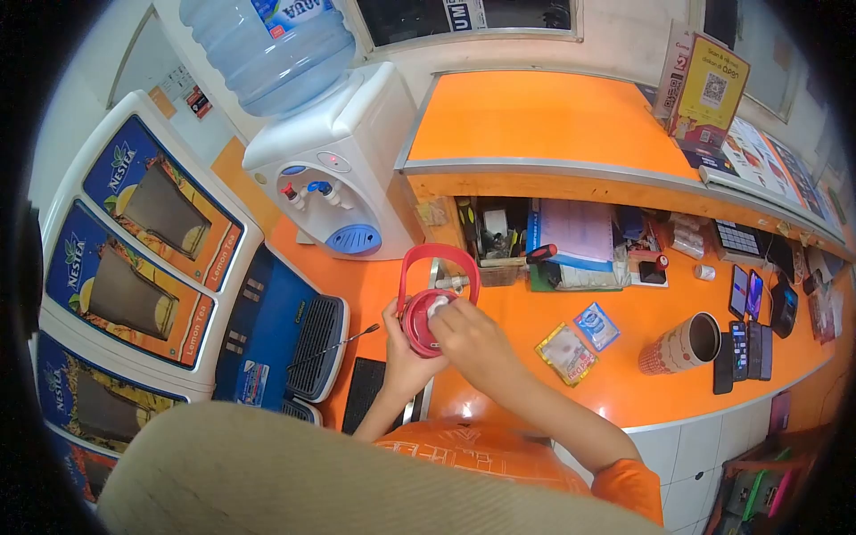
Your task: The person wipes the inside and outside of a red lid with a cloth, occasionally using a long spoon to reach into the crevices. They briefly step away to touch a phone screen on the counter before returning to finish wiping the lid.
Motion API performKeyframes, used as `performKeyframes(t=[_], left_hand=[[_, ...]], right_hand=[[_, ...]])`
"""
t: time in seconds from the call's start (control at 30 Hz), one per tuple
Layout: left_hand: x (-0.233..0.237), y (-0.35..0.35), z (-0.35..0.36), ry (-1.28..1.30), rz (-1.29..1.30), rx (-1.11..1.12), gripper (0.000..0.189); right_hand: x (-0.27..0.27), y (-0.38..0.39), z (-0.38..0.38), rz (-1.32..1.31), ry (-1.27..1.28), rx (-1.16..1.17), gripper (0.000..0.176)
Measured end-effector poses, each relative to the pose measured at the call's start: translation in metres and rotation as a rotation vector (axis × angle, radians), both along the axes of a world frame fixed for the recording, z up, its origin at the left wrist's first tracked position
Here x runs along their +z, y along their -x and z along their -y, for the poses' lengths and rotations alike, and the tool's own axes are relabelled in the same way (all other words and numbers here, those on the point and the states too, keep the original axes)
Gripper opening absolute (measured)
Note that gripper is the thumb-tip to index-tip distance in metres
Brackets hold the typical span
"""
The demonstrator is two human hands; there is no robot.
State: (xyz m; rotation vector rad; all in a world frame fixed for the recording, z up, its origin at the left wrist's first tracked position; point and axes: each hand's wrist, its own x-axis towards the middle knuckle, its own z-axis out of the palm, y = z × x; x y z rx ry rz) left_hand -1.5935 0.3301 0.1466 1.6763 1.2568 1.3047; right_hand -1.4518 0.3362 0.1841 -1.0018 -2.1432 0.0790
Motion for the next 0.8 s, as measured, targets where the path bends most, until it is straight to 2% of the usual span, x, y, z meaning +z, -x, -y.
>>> performKeyframes(t=[0.07, 0.1, 0.2, 0.27, 0.4, 0.47, 0.5, 0.7, 0.77, 0.8], left_hand=[[0.001, 0.004, -0.001, -0.028, -0.029, 0.016, 0.093], [0.001, 0.006, -0.002, -0.052, -0.061, 0.027, 0.093], [-0.003, 0.007, -0.005, -0.010, 0.006, -0.007, 0.093], [0.004, 0.005, -0.002, -0.038, -0.031, -0.021, 0.093], [0.007, 0.002, -0.006, -0.047, -0.075, -0.038, 0.093], [0.006, 0.002, -0.006, -0.054, -0.101, -0.043, 0.092], [0.005, 0.001, -0.005, -0.060, -0.126, -0.045, 0.091], [-0.017, -0.002, -0.007, -0.115, -0.237, -0.008, 0.086], [-0.023, -0.001, -0.009, -0.118, -0.261, -0.004, 0.086], [-0.026, 0.001, -0.009, -0.114, -0.288, -0.001, 0.087]], right_hand=[[-0.004, 0.001, 0.000, 0.077, 0.120, 0.150, 0.016], [-0.002, -0.001, -0.002, 0.076, 0.114, 0.149, 0.016], [0.004, -0.006, -0.009, -0.052, 0.164, 0.228, 0.020], [0.001, 0.000, -0.013, -0.033, -0.093, 0.197, 0.023], [0.007, 0.008, -0.015, 0.064, -0.202, 0.115, 0.026], [0.008, 0.011, -0.010, 0.180, -0.242, -0.037, 0.026], [0.005, 0.011, -0.009, 0.181, -0.244, -0.039, 0.026], [-0.018, 0.005, -0.014, 0.150, 0.011, -0.143, 0.018], [-0.025, 0.002, -0.018, 0.042, 0.178, -0.167, 0.013], [-0.028, 0.003, -0.017, 0.042, 0.179, -0.167, 0.013]])
